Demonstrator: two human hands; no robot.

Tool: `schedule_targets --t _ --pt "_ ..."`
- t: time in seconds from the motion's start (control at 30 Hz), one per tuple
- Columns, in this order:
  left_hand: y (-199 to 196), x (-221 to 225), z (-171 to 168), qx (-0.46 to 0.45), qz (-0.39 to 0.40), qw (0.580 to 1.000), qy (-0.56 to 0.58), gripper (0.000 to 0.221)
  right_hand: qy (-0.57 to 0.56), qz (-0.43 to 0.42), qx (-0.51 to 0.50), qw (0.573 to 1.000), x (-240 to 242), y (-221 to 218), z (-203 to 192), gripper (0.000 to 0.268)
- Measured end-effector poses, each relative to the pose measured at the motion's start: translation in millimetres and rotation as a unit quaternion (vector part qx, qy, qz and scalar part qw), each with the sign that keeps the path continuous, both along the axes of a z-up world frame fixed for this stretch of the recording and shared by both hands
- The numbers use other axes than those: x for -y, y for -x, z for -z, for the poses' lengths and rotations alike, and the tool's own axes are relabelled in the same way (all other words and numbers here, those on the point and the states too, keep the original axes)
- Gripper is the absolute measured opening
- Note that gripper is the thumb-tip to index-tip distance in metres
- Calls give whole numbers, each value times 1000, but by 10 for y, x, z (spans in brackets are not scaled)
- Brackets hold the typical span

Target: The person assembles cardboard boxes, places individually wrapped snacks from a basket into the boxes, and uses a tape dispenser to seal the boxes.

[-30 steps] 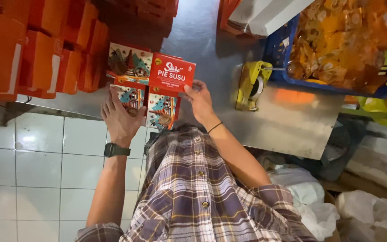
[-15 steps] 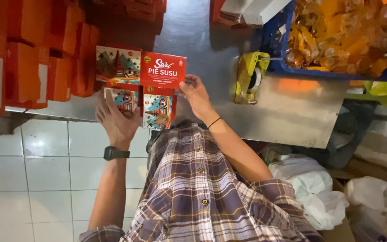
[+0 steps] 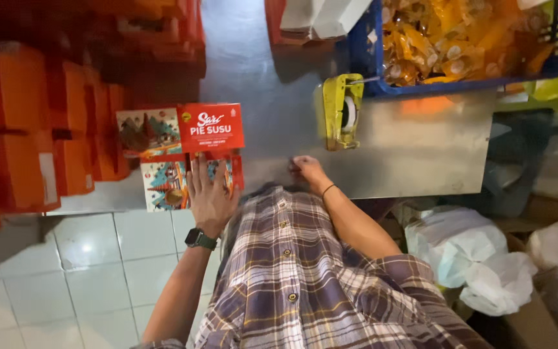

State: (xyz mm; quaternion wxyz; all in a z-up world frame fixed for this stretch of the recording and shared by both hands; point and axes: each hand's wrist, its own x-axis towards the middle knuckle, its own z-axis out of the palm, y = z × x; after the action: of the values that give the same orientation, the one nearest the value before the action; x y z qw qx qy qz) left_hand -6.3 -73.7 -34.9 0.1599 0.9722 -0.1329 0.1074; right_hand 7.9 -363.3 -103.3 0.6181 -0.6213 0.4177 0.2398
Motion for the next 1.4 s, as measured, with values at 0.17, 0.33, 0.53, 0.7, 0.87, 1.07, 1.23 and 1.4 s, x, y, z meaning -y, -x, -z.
schedule_targets --t 0.17,0.33,0.53,0.7,0.87,1.07,1.23,1.4 --pt "-2 49 -97 -26 -9 1000 0 70 76 -58 -4 995 139 67 -27 32" --pt "5 63 -15 -7 -27 1000 -11 69 3 -74 122 990 -434 -343 -408 44" --pt "-4 95 -123 2 -31 1000 -4 61 -36 -92 216 971 -1073 -777 -824 62" --pt "-3 60 21 -12 -39 999 -15 62 -153 -48 310 937 -1125 -746 -856 54" --pt "14 43 -20 -25 -29 999 10 59 -181 -51 299 936 -1077 -758 -949 55" --pt "-7 50 37 16 -33 999 -10 64 -181 -68 306 932 -1064 -811 -978 58" --pt "-2 32 12 34 -32 999 -15 61 -87 -170 287 939 -865 -817 -942 62" --pt "2 -79 -31 16 -4 987 160 32 28 -252 134 958 -375 -576 -655 57"
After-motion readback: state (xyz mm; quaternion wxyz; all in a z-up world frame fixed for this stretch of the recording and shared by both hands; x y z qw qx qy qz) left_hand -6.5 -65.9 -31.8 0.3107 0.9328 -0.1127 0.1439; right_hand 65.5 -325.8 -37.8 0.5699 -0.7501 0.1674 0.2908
